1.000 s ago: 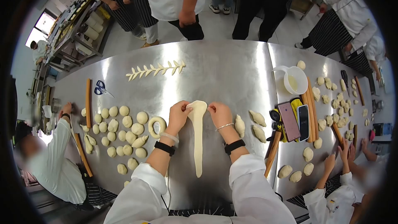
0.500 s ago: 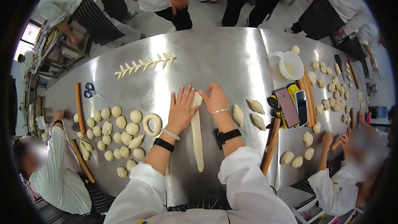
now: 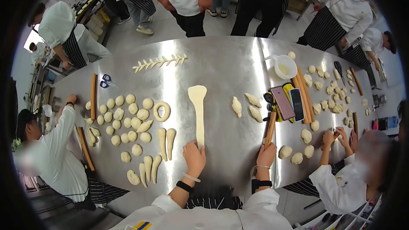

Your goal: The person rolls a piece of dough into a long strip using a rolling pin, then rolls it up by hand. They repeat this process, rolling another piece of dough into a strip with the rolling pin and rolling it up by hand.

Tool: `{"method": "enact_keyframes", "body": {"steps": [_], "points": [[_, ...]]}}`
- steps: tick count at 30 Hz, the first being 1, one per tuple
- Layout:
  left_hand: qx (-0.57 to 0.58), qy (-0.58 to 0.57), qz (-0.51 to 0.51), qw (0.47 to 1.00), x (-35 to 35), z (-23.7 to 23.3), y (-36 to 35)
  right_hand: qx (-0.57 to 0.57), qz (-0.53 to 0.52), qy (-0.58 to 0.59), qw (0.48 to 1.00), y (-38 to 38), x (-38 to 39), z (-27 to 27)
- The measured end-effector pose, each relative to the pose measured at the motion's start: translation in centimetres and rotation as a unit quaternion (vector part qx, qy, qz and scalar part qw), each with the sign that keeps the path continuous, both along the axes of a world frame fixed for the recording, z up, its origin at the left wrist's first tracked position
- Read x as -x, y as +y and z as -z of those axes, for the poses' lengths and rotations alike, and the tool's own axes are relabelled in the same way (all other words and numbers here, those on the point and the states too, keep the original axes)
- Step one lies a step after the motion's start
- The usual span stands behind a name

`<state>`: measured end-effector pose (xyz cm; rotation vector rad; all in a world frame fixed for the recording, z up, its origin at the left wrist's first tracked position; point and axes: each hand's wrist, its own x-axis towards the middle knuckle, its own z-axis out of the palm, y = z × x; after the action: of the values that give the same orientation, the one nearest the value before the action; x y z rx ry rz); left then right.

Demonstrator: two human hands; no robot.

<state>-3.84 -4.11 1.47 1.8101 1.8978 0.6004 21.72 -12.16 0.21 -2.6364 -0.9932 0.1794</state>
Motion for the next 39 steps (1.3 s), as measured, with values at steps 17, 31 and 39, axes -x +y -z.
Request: {"method": "enact_keyframes", "body": {"steps": [17, 31, 39], "points": [[0.097, 0.008, -0.04, 0.994, -0.6, 1.9, -2.9, -0.035, -0.434, 0.015, 0.9, 9.7, 9.9, -1.7], [0.378, -0.513, -0.144, 0.757, 2.0, -1.8, -4.6, 0.014, -0.581, -0.015, 0.813, 12.1, 15.2, -2.3], [0.43, -0.497, -0.146, 0.74, 3.3, 0.6, -6.1, 0.037, -0.533, 0.147, 0.832, 6.7, 15.8, -2.5]]}}
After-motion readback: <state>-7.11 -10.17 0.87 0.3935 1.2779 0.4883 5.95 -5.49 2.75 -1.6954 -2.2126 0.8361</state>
